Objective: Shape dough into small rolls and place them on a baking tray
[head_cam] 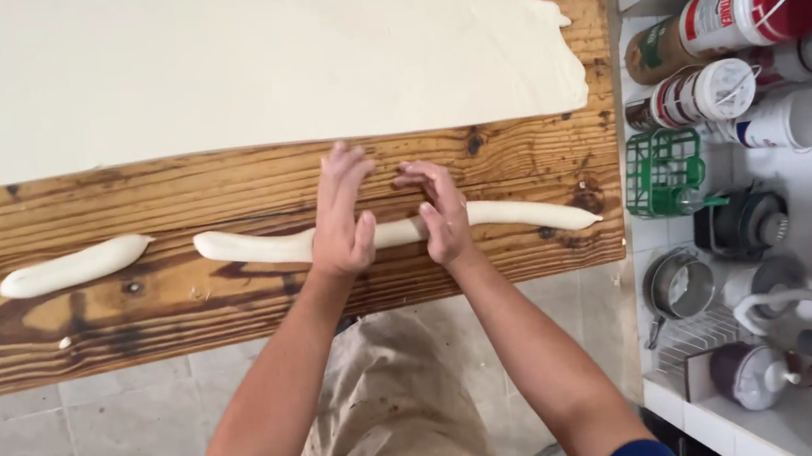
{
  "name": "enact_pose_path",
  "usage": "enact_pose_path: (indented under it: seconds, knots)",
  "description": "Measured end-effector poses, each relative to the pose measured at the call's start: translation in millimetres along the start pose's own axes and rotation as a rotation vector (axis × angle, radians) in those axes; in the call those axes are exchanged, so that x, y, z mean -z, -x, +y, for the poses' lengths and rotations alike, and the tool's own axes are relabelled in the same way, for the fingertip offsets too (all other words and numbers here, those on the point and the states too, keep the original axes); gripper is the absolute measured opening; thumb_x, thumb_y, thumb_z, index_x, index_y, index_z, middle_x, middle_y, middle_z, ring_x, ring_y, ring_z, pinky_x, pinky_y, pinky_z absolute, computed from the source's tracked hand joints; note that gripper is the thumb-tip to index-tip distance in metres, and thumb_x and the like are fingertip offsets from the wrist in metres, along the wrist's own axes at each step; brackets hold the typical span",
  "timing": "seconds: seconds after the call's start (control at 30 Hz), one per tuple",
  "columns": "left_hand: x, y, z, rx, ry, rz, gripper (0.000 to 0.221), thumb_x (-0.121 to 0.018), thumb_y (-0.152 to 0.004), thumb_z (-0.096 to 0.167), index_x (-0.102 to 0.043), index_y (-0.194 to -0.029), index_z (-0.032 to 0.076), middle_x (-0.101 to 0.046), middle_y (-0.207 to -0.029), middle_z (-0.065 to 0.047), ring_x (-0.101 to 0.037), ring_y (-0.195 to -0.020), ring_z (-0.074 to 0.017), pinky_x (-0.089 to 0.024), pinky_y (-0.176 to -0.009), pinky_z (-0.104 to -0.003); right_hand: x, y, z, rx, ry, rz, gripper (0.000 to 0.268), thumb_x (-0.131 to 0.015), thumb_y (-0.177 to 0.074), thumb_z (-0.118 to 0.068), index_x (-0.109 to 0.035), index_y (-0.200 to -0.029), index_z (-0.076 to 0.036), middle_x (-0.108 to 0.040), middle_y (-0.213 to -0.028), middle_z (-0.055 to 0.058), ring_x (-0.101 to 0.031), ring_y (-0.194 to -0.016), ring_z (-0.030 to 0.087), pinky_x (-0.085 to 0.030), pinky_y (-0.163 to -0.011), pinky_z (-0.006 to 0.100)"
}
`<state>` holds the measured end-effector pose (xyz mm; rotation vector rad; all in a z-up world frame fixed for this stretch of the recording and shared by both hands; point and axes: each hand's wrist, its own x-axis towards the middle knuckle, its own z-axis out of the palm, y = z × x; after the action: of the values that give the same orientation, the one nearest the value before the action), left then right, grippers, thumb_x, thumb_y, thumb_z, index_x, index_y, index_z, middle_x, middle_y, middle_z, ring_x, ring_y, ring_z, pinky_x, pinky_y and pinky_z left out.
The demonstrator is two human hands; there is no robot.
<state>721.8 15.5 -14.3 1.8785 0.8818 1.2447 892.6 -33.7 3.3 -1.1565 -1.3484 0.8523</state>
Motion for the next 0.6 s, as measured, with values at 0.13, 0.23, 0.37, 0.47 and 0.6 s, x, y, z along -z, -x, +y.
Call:
enact_pose_path:
  seconds: [0.13,0.23,0.37,0.47,0.6]
  knots:
    - [-11.2,-37.6,-21.6,-0.047,-0.005,0.106,0.067,-0.027,-0.106,0.049,-0.055,-0.141,-0.001,-0.048,-0.146,-0.023,-0.033,-0.147,-0.048,-0.02,-0.125,-0.055,-2.0,-35.7,12.0,0.075,0.081,-0.055,0.054,-0.043,-0.104,-0.04,-0.051,-0.137,0.003,-0.063,-0.129,0.02,-0.068,-0.117,0.032,-0.042,-0.113,0.048]
    - [-11.2,-45.7,-31.3,-0.031,-0.037,0.159,0.065,-0.024,-0.107,0.046,-0.055,-0.141,0.0,-0.049,-0.145,-0.02,-0.036,-0.146,-0.0462,-0.022,-0.125,-0.054,-3.6,-57.2,20.5,0.104,0.055,-0.045,0.051,-0.04,-0.107,-0.037,-0.048,-0.139,0.001,-0.064,-0.125,0.017,-0.065,-0.119,0.028,-0.043,-0.113,0.044]
    - [-5.6,-25.8,-14.6,0.02,-0.05,0.1,0.062,-0.023,-0.108,0.044,-0.052,-0.142,0.002,-0.049,-0.144,-0.021,-0.038,-0.145,-0.0444,-0.024,-0.124,-0.053,1.0,-43.2,26.7,0.042,-0.02,-0.009,0.048,-0.03,-0.112,-0.038,-0.043,-0.141,-0.003,-0.061,-0.128,0.014,-0.058,-0.126,0.023,-0.036,-0.117,0.039]
    - [-2.1,13.3,8.3,0.037,-0.063,0.031,0.065,-0.023,-0.109,0.046,-0.053,-0.143,-0.001,-0.052,-0.143,-0.025,-0.039,-0.145,-0.0456,-0.026,-0.124,-0.052,-6.8,-6.3,-15.3,-0.023,-0.034,0.0,0.052,-0.027,-0.11,-0.044,-0.045,-0.14,-0.005,-0.06,-0.128,0.013,-0.057,-0.13,0.024,-0.033,-0.119,0.039]
    - [4.1,61.8,25.3,0.086,-0.055,-0.042,0.067,-0.024,-0.106,0.049,-0.054,-0.143,0.001,-0.055,-0.14,-0.025,-0.042,-0.143,-0.0461,-0.028,-0.123,-0.053,-0.8,46.4,-20.4,-0.053,0.022,-0.075,0.055,-0.03,-0.108,-0.043,-0.037,-0.146,-0.003,-0.05,-0.141,0.017,-0.056,-0.131,0.031,-0.032,-0.121,0.048]
